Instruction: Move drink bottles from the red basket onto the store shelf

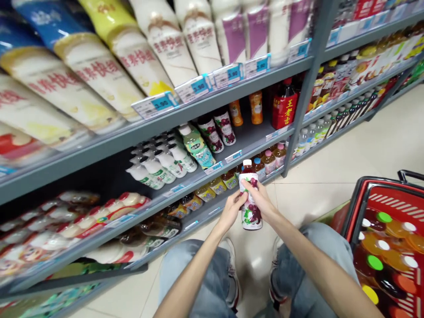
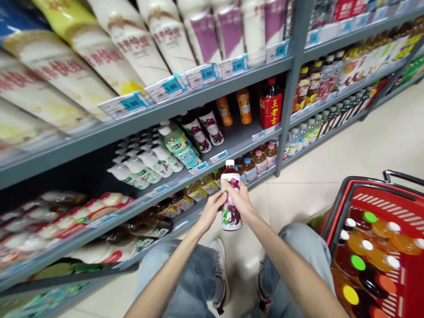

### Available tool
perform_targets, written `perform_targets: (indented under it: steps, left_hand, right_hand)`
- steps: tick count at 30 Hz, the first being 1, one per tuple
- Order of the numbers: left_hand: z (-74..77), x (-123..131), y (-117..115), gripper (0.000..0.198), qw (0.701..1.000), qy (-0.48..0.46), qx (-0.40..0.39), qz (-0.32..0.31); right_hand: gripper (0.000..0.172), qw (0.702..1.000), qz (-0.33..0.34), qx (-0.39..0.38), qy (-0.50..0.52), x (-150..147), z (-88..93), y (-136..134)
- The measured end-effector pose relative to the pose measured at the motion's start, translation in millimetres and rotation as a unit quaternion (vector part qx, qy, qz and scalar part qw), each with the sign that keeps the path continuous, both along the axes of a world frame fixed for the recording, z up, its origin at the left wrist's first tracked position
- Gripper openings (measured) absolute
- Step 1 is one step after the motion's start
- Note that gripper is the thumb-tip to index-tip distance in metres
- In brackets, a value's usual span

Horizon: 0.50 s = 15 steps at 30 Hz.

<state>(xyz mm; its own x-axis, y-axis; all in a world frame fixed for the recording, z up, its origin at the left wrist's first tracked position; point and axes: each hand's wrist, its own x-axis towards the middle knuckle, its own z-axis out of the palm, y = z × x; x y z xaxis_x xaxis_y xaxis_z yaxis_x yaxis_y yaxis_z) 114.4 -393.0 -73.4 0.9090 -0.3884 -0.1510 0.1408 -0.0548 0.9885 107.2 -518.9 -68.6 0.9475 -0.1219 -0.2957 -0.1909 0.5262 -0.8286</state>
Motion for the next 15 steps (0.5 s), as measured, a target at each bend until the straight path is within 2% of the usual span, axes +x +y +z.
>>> perform_targets:
  steps: [3,7,9,11,12,15]
  left_hand:
    - [2.9,0.9,-2.1,0.055,0.999,-0.014,0.036,-0.009]
    - [14.5,2.4,-4.5,0.059,0.980,-0.103,0.170,-0.016]
    - [25.8,3.1,-5.8,0.053,0.961,-0.151,0.234,-0.014]
    - [42.2,5.8,-7.6,0.044,0.926,-0.217,0.309,-0.017]
    - [52.6,8.7,-8.7,0.041,0.899,-0.261,0.352,-0.021]
    - [91.2,26.8,-13.8,0.041,0.792,-0.395,0.466,-0.024]
  right_hand:
    - [0.046,0.997,-0.018,-0.061,-0.032,-0.2,-1.0,-8.6]
    - [0.048,0.983,-0.038,-0.164,-0.072,2.9,-0.1,-21.4]
    - [0.052,0.976,-0.053,-0.200,-0.074,6.2,0.5,-27.3]
    - [0.055,0.978,-0.069,-0.191,-0.055,10.4,-0.2,-31.8]
    - [0.055,0.981,-0.074,-0.171,-0.044,12.5,-1.2,-33.3]
    - [0.053,0.989,-0.088,-0.107,-0.043,17.2,-5.2,-35.4]
